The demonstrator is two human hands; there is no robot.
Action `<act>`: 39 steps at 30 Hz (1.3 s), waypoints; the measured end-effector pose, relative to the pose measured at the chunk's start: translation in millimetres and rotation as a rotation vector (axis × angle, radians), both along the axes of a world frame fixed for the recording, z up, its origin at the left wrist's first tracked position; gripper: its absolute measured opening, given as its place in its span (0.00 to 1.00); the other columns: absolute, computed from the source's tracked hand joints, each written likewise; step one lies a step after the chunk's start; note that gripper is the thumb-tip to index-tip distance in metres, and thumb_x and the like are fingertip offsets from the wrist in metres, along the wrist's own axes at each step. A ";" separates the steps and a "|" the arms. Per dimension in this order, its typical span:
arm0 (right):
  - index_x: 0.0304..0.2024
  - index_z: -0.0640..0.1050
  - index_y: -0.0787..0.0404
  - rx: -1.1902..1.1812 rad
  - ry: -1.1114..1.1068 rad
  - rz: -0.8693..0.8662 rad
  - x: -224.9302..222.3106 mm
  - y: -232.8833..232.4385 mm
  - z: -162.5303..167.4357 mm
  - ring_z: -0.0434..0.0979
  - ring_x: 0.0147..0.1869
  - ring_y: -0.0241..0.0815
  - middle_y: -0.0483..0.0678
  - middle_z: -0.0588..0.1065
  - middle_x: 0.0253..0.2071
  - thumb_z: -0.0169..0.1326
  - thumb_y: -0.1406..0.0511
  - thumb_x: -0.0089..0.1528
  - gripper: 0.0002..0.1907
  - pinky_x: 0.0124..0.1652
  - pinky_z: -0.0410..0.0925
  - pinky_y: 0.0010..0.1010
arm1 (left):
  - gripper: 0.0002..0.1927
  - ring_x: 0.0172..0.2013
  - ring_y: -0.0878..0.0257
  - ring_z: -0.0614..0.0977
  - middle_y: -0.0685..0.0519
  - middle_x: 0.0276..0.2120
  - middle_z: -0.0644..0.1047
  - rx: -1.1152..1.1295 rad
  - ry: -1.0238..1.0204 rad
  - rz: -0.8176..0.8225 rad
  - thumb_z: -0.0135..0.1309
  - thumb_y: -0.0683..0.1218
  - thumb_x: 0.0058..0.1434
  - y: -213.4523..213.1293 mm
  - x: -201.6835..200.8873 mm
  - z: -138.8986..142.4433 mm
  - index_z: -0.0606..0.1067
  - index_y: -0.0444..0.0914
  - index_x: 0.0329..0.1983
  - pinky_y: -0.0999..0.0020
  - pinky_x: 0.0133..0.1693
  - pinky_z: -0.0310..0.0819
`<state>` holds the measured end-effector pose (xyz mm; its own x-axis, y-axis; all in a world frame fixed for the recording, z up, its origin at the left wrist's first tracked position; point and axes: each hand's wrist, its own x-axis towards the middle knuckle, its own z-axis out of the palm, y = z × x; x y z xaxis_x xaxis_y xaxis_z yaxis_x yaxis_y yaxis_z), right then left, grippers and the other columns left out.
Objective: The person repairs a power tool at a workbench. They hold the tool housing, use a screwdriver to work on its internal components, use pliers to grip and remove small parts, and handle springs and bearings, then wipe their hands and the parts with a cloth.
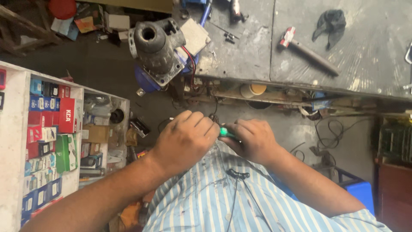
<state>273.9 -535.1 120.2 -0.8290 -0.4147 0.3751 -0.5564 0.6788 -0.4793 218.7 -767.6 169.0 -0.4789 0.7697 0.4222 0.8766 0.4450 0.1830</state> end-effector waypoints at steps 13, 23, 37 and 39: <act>0.37 0.75 0.63 -0.133 -0.183 0.155 -71.5 56.4 19.5 0.78 0.28 0.48 0.50 0.75 0.27 0.68 0.63 0.57 0.15 0.29 0.69 0.37 | 0.04 0.28 0.60 0.78 0.56 0.23 0.75 -0.287 -0.102 0.232 0.54 0.43 0.55 19.6 -43.0 19.1 0.75 0.44 0.25 0.63 0.35 0.68; 0.43 0.70 0.64 -0.149 -0.436 0.196 -114.3 69.2 10.1 0.81 0.32 0.46 0.50 0.78 0.30 0.64 0.61 0.59 0.20 0.33 0.73 0.34 | 0.06 0.34 0.58 0.82 0.51 0.28 0.78 -0.187 -0.033 0.345 0.53 0.42 0.56 64.8 -52.2 2.9 0.77 0.38 0.37 0.55 0.58 0.69; 0.66 0.67 0.64 -0.568 -0.238 0.370 -181.4 -22.0 47.3 0.71 0.69 0.48 0.55 0.71 0.63 0.66 0.63 0.62 0.34 0.69 0.65 0.40 | 0.11 0.29 0.66 0.84 0.55 0.34 0.81 0.891 -0.354 0.538 0.62 0.44 0.65 -67.1 -36.3 77.1 0.78 0.42 0.51 0.76 0.30 0.77; 0.68 0.66 0.65 -0.493 -0.173 0.321 -190.9 -41.2 53.5 0.68 0.74 0.52 0.56 0.69 0.68 0.68 0.62 0.60 0.38 0.73 0.62 0.42 | 0.09 0.33 0.65 0.87 0.51 0.39 0.82 0.847 -0.385 0.520 0.59 0.44 0.70 -81.5 -45.1 86.3 0.76 0.41 0.52 0.75 0.34 0.81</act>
